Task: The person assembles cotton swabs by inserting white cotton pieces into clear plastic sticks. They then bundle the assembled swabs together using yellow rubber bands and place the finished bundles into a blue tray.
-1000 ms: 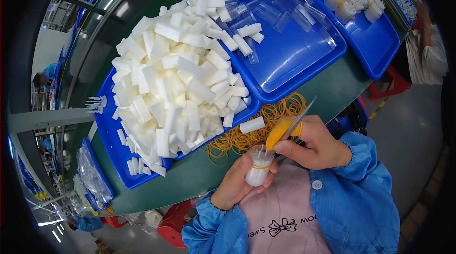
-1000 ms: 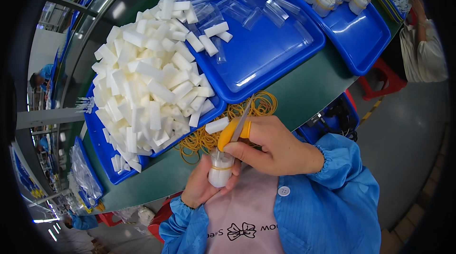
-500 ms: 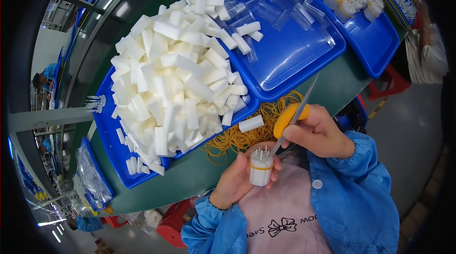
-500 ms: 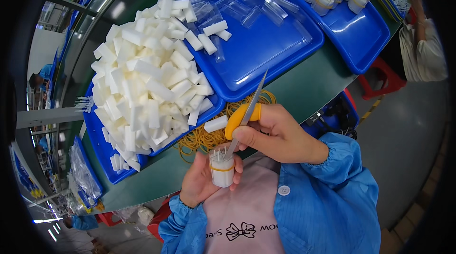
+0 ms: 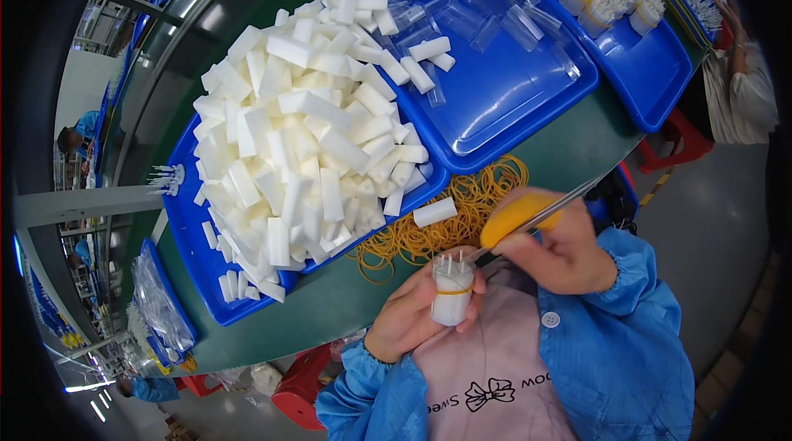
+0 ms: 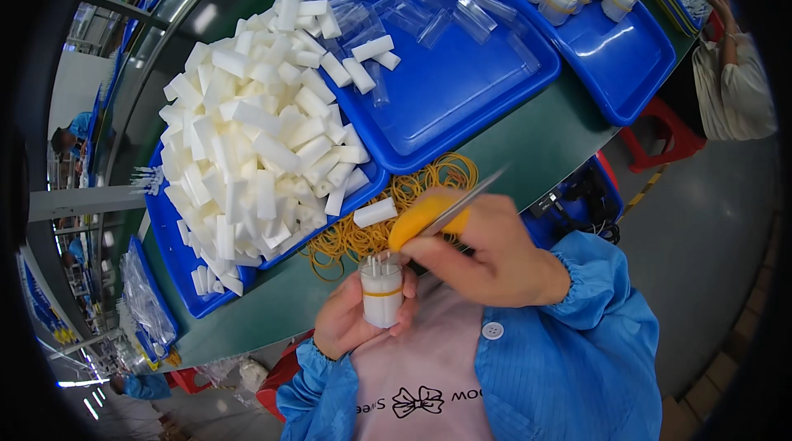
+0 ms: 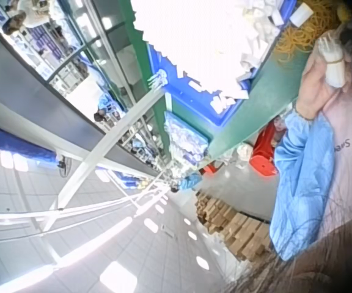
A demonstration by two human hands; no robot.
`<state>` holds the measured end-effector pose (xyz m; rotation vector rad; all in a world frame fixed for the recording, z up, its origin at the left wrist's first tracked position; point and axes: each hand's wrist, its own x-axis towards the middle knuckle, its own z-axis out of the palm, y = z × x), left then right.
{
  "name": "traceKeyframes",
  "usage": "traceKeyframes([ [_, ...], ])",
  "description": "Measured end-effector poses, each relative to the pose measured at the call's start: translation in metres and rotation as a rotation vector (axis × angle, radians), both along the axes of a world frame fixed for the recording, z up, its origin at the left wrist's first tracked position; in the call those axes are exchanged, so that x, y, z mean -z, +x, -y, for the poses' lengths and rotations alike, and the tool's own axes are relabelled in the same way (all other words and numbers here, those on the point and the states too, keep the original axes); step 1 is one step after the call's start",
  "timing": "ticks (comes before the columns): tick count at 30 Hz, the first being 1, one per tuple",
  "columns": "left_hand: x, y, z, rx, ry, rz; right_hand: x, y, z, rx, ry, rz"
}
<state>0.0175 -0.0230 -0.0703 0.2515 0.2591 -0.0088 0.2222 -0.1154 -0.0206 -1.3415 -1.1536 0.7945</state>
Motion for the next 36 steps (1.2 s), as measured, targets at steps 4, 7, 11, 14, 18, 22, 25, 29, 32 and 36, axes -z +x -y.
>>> traceKeyframes([
  [4,-0.012,0.004,-0.003,-0.087,0.089,-0.042,-0.001,0.023,0.009,0.229,0.086,0.227],
  [7,-0.018,0.002,-0.008,-0.124,0.055,-0.055,0.000,0.042,0.016,0.487,-0.057,0.773],
  [11,-0.027,0.004,-0.012,-0.116,0.044,-0.042,0.030,0.071,0.038,0.560,-0.247,1.023],
  [14,-0.033,0.007,-0.011,-0.147,0.070,-0.093,0.040,0.077,0.036,0.603,-0.253,1.021],
  [18,-0.036,0.009,-0.011,-0.127,0.043,-0.112,0.010,0.041,0.028,0.477,-0.077,0.645],
  [22,-0.043,0.016,-0.005,-0.081,0.046,-0.210,-0.020,-0.002,0.008,-0.176,-0.077,0.567],
  [25,-0.034,0.012,0.000,-0.086,0.126,-0.209,-0.019,-0.015,-0.001,-0.221,-0.055,0.730],
  [29,-0.034,0.011,-0.006,-0.052,0.095,-0.094,-0.006,-0.013,-0.002,-0.180,0.008,0.592],
  [32,-0.035,0.013,-0.007,-0.019,0.115,-0.085,-0.003,-0.007,-0.001,-0.188,-0.025,0.393],
  [36,-0.026,0.013,-0.010,-0.015,0.152,-0.099,-0.003,-0.007,-0.002,-0.149,-0.089,0.401],
])
